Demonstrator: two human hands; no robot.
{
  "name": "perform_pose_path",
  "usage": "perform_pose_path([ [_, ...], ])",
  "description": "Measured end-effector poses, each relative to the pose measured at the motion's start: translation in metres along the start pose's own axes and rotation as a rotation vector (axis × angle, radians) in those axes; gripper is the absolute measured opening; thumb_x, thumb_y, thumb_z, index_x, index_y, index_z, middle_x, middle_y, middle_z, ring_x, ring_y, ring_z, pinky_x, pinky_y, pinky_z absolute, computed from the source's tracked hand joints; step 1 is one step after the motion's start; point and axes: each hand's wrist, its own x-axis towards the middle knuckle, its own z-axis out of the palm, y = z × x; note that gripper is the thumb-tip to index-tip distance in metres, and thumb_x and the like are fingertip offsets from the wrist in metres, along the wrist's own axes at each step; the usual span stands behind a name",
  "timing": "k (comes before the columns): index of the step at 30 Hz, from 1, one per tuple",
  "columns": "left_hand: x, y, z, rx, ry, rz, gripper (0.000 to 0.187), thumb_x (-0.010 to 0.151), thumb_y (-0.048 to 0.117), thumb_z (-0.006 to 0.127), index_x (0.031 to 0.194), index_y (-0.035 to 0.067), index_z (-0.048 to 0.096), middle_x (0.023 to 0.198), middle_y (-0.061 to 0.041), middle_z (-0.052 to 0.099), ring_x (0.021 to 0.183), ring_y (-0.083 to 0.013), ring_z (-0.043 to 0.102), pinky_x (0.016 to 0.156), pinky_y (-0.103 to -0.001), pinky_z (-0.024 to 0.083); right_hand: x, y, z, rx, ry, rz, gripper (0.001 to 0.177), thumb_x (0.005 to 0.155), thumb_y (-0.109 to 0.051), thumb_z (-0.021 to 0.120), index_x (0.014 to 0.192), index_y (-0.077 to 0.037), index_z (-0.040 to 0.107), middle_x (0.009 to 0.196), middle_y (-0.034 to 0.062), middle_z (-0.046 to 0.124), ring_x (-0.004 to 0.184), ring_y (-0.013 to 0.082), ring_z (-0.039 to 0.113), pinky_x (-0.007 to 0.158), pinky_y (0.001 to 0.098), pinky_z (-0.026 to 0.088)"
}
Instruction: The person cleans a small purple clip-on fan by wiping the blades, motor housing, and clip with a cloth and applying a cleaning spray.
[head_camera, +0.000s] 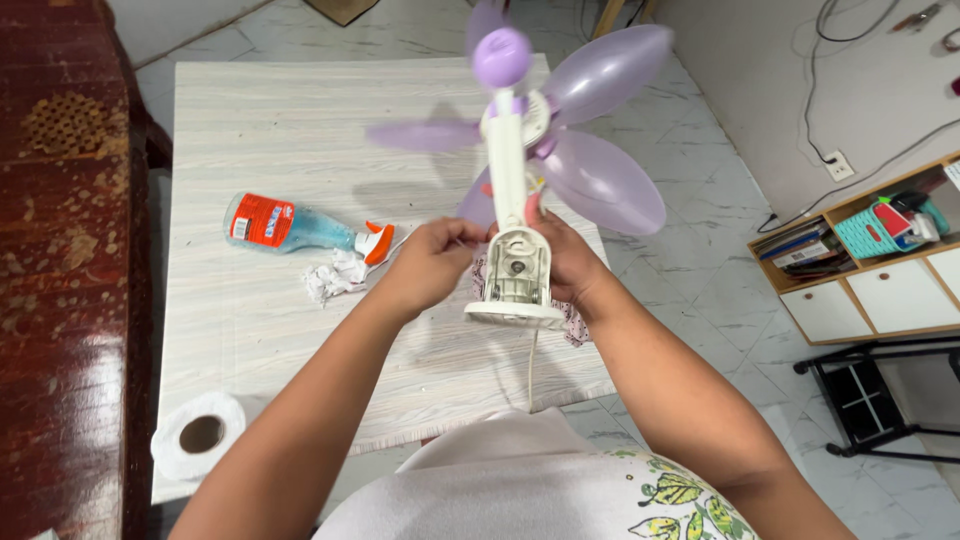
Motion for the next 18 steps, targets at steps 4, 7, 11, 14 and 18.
perform_pose_path([
  [4, 0.004, 0.007, 0.002, -0.326, -0.129, -0.208, 0.052, 0.079, 0.019, 0.074, 0.128, 0.011, 0.058, 0.103, -0.004, 0.065, 0.092, -0.0182, 0.066, 0.082, -0.036, 0.057, 0.005, 0.018, -0.003, -0.34, 0.21, 0.191, 0.078, 0.093, -0.064, 0.05, 0.149, -0.009, 0.05, 0.111, 0.0122, 0.069, 0.093, 0.0179, 0.069, 0.083, 0.0364, 0.061],
  [7, 0.009, -0.006, 0.003, -0.626, -0.177, -0.23, 0.046, 0.076, 0.01, 0.07, 0.12, 0.007, 0.06, 0.104, -0.001, 0.071, 0.096, -0.0174, 0.07, 0.081, -0.036, 0.059, 0.008, 0.024, -0.006, -0.591, 0.237, 0.257, 0.074, 0.094, -0.061, 0.049, 0.144, -0.007, 0.053, 0.115, 0.0108, 0.072, 0.101, 0.0184, 0.072, 0.088, 0.0339, 0.062],
  [11, 0.02, -0.042, 0.009, -1.37, -0.249, -0.264, 0.031, 0.082, 0.019, 0.072, 0.102, 0.0, 0.058, 0.081, -0.006, 0.065, 0.08, -0.0312, 0.073, 0.072, -0.05, 0.064, 0.001, 0.036, 0.004, -1.039, 0.161, 0.268, 0.055, 0.097, -0.04, 0.062, 0.142, -0.009, 0.054, 0.12, 0.0091, 0.074, 0.109, 0.0186, 0.072, 0.091, 0.0322, 0.059],
  [14, 0.028, -0.045, 0.019, -0.975, 0.018, -0.458, 0.033, 0.091, 0.02, 0.075, 0.113, -0.002, 0.064, 0.094, -0.015, 0.072, 0.079, -0.0298, 0.067, 0.063, -0.041, 0.053, -0.017, 0.031, 0.004, -1.018, -0.049, 0.027, 0.05, 0.101, -0.023, 0.068, 0.144, -0.004, 0.052, 0.127, 0.0127, 0.07, 0.113, 0.0216, 0.065, 0.095, 0.0324, 0.053],
  [18, 0.023, -0.039, 0.001, -0.957, 0.075, -0.388, 0.028, 0.091, 0.016, 0.07, 0.11, -0.002, 0.063, 0.096, -0.016, 0.074, 0.088, -0.0314, 0.074, 0.073, -0.045, 0.064, -0.051, 0.017, -0.017, -0.992, 0.052, -0.021, 0.048, 0.091, -0.019, 0.073, 0.136, -0.003, 0.063, 0.128, 0.0113, 0.069, 0.107, 0.0161, 0.071, 0.093, 0.0274, 0.059],
])
